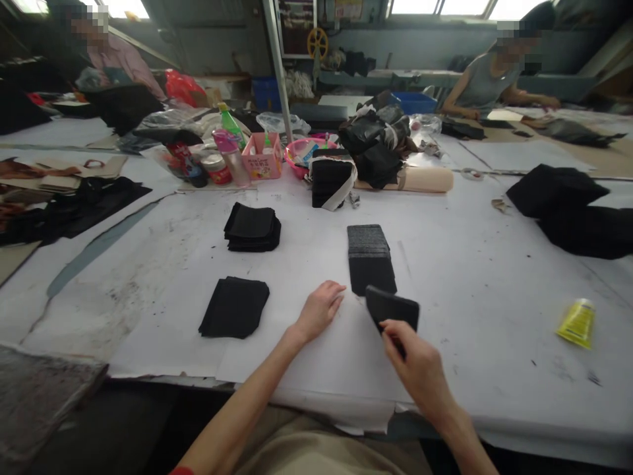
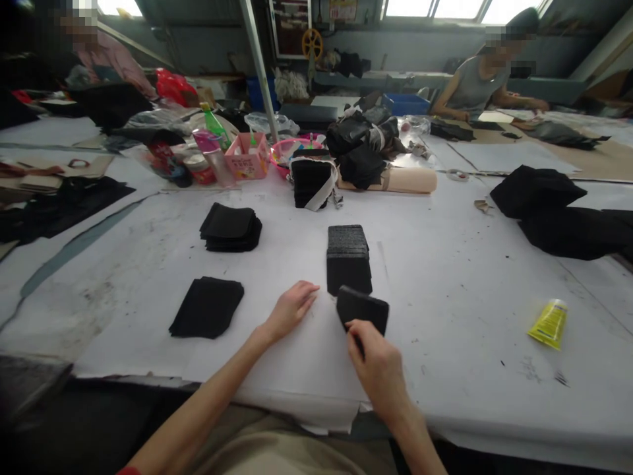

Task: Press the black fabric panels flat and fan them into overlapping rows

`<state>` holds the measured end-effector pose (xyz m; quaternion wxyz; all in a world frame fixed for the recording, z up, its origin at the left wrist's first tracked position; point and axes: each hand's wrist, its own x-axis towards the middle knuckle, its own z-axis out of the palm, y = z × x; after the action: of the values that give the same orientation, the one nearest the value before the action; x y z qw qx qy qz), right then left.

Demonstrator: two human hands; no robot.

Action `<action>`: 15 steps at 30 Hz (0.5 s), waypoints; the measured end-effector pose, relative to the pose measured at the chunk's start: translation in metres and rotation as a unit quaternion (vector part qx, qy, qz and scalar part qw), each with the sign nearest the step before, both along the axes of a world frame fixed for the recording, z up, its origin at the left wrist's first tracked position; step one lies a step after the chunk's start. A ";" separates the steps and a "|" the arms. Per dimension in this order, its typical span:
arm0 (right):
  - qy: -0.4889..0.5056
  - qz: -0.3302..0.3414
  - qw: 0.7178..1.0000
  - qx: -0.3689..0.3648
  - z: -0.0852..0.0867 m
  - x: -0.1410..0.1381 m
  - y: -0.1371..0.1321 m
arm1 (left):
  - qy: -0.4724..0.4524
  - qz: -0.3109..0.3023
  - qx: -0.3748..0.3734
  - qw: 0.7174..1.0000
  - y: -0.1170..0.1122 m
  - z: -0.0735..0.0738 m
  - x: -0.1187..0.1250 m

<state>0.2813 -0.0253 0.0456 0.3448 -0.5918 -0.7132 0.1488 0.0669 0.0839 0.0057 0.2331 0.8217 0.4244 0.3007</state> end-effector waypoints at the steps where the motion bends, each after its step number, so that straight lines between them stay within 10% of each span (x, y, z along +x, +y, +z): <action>1: -0.019 0.050 0.998 -0.020 -0.006 -0.017 -0.010 | -0.015 0.038 -0.013 0.999 -0.005 0.004 -0.013; 7: -0.030 0.150 0.985 -0.075 -0.024 -0.082 -0.046 | 0.013 0.041 -0.069 0.997 -0.065 0.012 -0.064; 15: -0.015 0.215 0.967 -0.136 -0.007 -0.076 -0.028 | 0.106 0.038 -0.002 0.994 -0.091 -0.001 -0.067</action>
<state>0.2055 -0.0530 0.0385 0.2101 -0.4679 -0.8021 0.3059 0.0001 -0.0075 0.0049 0.1774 0.8317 0.4780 0.2199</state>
